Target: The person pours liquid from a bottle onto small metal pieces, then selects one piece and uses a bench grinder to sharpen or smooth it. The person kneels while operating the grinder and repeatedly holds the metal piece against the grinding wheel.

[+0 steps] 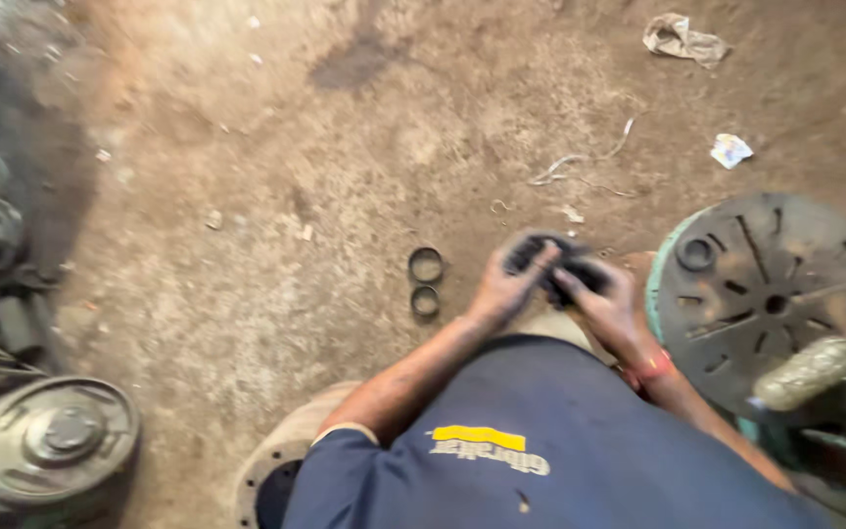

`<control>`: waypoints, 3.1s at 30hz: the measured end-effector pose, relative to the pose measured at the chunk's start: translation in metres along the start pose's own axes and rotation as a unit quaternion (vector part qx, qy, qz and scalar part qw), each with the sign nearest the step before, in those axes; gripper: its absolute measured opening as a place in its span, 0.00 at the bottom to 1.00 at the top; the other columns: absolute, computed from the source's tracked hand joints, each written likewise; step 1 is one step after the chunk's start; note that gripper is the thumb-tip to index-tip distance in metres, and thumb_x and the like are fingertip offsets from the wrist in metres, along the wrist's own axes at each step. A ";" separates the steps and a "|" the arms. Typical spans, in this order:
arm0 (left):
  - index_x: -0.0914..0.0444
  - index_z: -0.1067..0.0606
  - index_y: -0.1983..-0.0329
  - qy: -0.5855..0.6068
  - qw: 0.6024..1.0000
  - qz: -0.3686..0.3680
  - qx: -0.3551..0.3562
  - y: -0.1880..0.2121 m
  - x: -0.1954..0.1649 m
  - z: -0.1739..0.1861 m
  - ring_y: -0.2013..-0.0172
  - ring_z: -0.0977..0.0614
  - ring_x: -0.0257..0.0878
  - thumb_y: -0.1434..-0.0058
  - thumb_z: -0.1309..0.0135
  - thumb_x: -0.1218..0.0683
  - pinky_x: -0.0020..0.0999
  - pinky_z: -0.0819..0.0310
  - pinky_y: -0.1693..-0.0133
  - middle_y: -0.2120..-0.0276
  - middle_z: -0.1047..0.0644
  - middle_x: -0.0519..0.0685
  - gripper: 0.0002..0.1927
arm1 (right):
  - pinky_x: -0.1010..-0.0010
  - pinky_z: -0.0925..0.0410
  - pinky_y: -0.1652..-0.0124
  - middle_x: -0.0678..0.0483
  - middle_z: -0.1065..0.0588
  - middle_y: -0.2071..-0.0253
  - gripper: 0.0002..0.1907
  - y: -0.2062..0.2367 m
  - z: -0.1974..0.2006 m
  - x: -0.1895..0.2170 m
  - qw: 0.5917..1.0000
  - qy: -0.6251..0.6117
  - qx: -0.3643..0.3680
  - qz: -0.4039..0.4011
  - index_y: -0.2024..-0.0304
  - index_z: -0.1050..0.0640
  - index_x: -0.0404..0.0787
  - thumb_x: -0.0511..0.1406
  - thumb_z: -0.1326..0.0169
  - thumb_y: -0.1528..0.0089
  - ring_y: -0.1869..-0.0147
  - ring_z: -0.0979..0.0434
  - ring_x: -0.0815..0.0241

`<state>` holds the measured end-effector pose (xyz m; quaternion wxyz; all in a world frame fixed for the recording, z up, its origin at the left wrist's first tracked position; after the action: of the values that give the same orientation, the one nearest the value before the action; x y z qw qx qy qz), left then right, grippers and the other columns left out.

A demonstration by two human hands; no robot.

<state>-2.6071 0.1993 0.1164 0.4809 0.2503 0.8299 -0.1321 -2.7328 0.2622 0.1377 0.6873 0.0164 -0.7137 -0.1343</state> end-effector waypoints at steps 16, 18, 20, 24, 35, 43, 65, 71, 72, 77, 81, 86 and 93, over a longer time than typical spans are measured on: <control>0.59 0.31 0.68 0.040 0.931 -0.071 -0.355 -0.198 0.027 0.240 0.76 0.32 0.30 0.17 0.51 0.48 0.26 0.36 0.74 0.77 0.33 0.39 0.21 | 0.73 0.27 0.65 0.50 0.19 0.62 0.12 -0.382 0.017 0.064 0.982 -0.103 0.140 -0.070 0.51 0.20 0.32 0.34 0.41 0.34 0.65 0.20 0.65; 0.61 0.26 0.60 -0.027 0.923 -0.015 -0.384 -0.273 0.016 0.230 0.75 0.30 0.31 0.24 0.50 0.50 0.27 0.35 0.74 0.75 0.29 0.42 0.12 | 0.74 0.26 0.65 0.51 0.19 0.64 0.12 -0.442 0.044 0.086 0.987 -0.065 0.141 -0.036 0.52 0.20 0.32 0.35 0.41 0.34 0.65 0.20 0.65; 0.64 0.23 0.53 -0.095 0.925 -0.004 -0.368 -0.339 -0.008 0.210 0.69 0.25 0.31 0.28 0.48 0.52 0.27 0.28 0.68 0.68 0.24 0.44 0.10 | 0.74 0.26 0.65 0.51 0.19 0.65 0.13 -0.484 0.067 0.103 0.990 -0.006 0.141 -0.019 0.52 0.20 0.32 0.36 0.42 0.34 0.65 0.19 0.66; 0.60 0.30 0.37 -0.117 0.967 -0.065 -0.215 -0.469 -0.055 0.148 0.57 0.19 0.30 0.31 0.47 0.55 0.24 0.26 0.57 0.57 0.21 0.43 0.19 | 0.74 0.27 0.67 0.53 0.17 0.66 0.14 -0.539 0.113 0.128 0.980 0.144 0.135 0.003 0.52 0.19 0.34 0.36 0.42 0.36 0.66 0.19 0.66; 0.60 0.24 0.55 -0.029 0.958 0.247 -0.142 -0.753 0.023 0.080 0.64 0.18 0.35 0.36 0.43 0.50 0.29 0.26 0.63 0.63 0.18 0.46 0.11 | 0.73 0.26 0.61 0.52 0.17 0.61 0.16 -0.677 0.285 0.118 0.994 0.105 -0.035 -0.018 0.48 0.20 0.34 0.36 0.42 0.35 0.61 0.20 0.67; 0.63 0.31 0.68 -0.098 0.956 0.257 0.103 -1.008 0.112 0.034 0.76 0.32 0.34 0.16 0.51 0.46 0.29 0.36 0.73 0.77 0.33 0.45 0.24 | 0.73 0.25 0.62 0.54 0.22 0.62 0.11 -0.794 0.454 0.110 0.969 -0.111 -0.215 -0.042 0.51 0.24 0.35 0.37 0.49 0.30 0.62 0.22 0.70; 0.67 0.39 0.30 -0.343 0.589 -0.280 0.676 -1.234 0.381 -0.554 0.58 0.20 0.59 0.23 0.54 0.53 0.45 0.24 0.61 0.56 0.23 0.68 0.23 | 0.67 0.30 0.65 0.51 0.23 0.67 0.15 -0.666 0.998 0.044 0.791 0.003 -0.607 -0.073 0.51 0.24 0.38 0.42 0.45 0.32 0.67 0.24 0.62; 0.61 0.25 0.44 -0.625 0.519 0.128 0.568 -1.325 0.514 -0.625 0.74 0.19 0.45 0.23 0.52 0.49 0.39 0.25 0.68 0.71 0.21 0.60 0.14 | 0.68 0.28 0.66 0.54 0.22 0.69 0.14 -0.628 1.153 0.085 0.789 -0.008 -0.614 -0.035 0.51 0.25 0.38 0.41 0.43 0.32 0.67 0.21 0.65; 0.59 0.28 0.41 -0.610 0.520 0.096 0.591 -1.330 0.536 -0.644 0.73 0.20 0.44 0.24 0.52 0.50 0.39 0.26 0.67 0.72 0.22 0.60 0.13 | 0.68 0.27 0.66 0.54 0.22 0.68 0.14 -0.626 1.178 0.082 0.788 -0.023 -0.613 -0.040 0.52 0.25 0.38 0.41 0.44 0.32 0.68 0.21 0.65; 0.58 0.34 0.39 -0.416 0.544 0.087 0.723 -1.357 0.663 -0.758 0.70 0.18 0.48 0.37 0.44 0.51 0.44 0.22 0.71 0.66 0.22 0.57 0.24 | 0.69 0.26 0.66 0.53 0.21 0.69 0.12 -0.611 1.310 0.024 0.763 -0.015 -0.641 -0.083 0.48 0.25 0.41 0.39 0.49 0.31 0.69 0.19 0.63; 0.57 0.27 0.45 -0.496 0.411 0.060 0.763 -1.406 0.777 -0.860 0.64 0.15 0.55 0.34 0.47 0.42 0.48 0.21 0.63 0.64 0.17 0.57 0.20 | 0.66 0.27 0.64 0.52 0.20 0.67 0.17 -0.582 1.407 -0.044 0.694 -0.020 -0.700 -0.167 0.44 0.27 0.43 0.34 0.50 0.35 0.66 0.19 0.59; 0.60 0.23 0.50 -0.536 0.343 0.105 0.764 -1.449 0.865 -0.980 0.60 0.14 0.54 0.34 0.47 0.40 0.46 0.20 0.58 0.63 0.17 0.59 0.22 | 0.59 0.27 0.58 0.46 0.20 0.65 0.17 -0.527 1.458 -0.097 0.573 -0.045 -0.763 -0.296 0.46 0.26 0.41 0.37 0.46 0.38 0.61 0.18 0.50; 0.64 0.22 0.51 -0.519 0.267 0.099 0.806 -1.442 0.956 -1.110 0.56 0.16 0.56 0.35 0.50 0.46 0.47 0.22 0.56 0.59 0.18 0.61 0.19 | 0.54 0.28 0.51 0.38 0.20 0.56 0.17 -0.476 1.530 -0.165 0.435 -0.165 -0.822 -0.328 0.45 0.25 0.42 0.43 0.53 0.32 0.51 0.19 0.39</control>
<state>-4.5957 -0.2251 -0.1831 0.3704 0.4683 -0.1592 -0.7862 -4.3082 0.0962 -0.1545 0.1510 -0.3460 -0.3081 -0.8732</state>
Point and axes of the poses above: each hand's wrist, its own y-axis away from the middle knuckle, its own z-axis out of the back of the hand, x = y × z, the point moved 6 cm from there along -y, towards the middle knuckle
